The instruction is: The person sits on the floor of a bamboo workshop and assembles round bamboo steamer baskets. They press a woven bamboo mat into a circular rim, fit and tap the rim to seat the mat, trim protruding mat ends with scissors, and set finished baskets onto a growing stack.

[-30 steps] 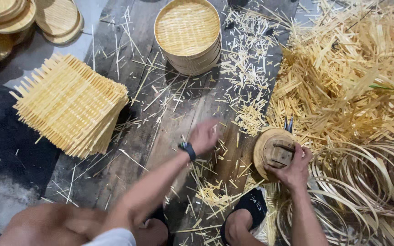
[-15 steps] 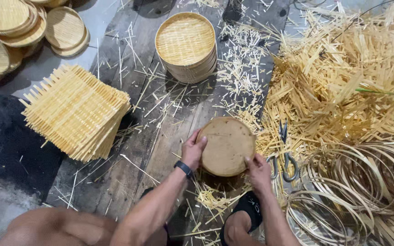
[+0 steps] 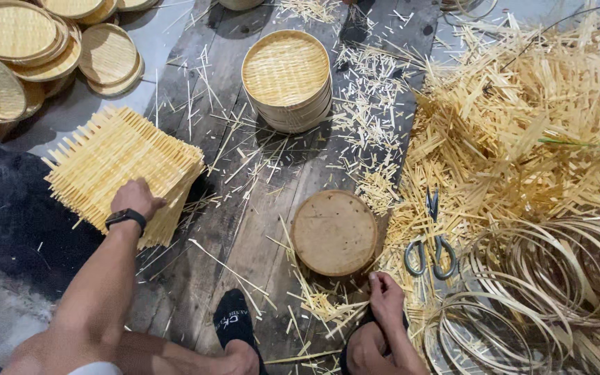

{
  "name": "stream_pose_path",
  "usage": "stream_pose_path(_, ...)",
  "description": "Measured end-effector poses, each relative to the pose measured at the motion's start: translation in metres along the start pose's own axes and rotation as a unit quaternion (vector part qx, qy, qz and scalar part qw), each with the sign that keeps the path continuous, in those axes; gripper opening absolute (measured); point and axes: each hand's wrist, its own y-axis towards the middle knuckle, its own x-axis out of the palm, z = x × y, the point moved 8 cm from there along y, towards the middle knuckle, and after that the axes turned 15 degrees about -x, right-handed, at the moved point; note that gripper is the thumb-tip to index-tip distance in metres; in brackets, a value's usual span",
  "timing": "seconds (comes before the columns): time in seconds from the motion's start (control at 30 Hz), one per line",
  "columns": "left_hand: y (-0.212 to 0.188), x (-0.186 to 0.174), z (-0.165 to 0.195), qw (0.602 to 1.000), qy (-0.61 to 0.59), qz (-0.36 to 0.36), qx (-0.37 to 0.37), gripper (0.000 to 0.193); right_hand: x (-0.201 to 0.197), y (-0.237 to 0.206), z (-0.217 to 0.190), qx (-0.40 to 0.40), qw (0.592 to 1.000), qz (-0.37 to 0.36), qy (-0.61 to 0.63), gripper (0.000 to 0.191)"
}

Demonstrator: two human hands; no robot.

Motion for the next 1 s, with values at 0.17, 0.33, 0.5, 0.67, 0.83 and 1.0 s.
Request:
stream_pose_path(0.17,0.005,-0.014,-0.011,0.995,-0.047,0.018,0.081,0.038,0.006,0.003,0.008,0.015,0.996,0.007,0.092,0.024)
stream_pose_path(0.33,-0.02,-0.061,-0.02,0.97,-0.06,0.2,0.125,0.02,0.004,0.0,0.008,0.019,0.995,0.004,0.101,0.024)
stream_pose_path(0.5,-0.085,-0.149,-0.009,0.923,-0.13,0.345,0.108,0.022,0.002,0.0,0.008,-0.004,0.997,0.01,0.077,0.023)
stream_pose_path(0.67,-0.182,-0.224,0.025,0.831,-0.156,0.471,0.251,0.012,-0.013,-0.005,-0.007,-0.05,0.997,0.051,-0.015,0.025)
stream_pose_path(0.83,-0.314,-0.121,0.128,0.772,-0.217,0.276,0.529,0.039,-0.034,0.007,-0.045,-0.025,0.926,0.078,0.37,0.044)
stream_pose_path(1.0,-0.409,0.04,0.203,0.714,-0.17,0.068,0.676,0.045,-0.016,0.032,-0.07,0.123,0.868,-0.013,0.48,0.027)
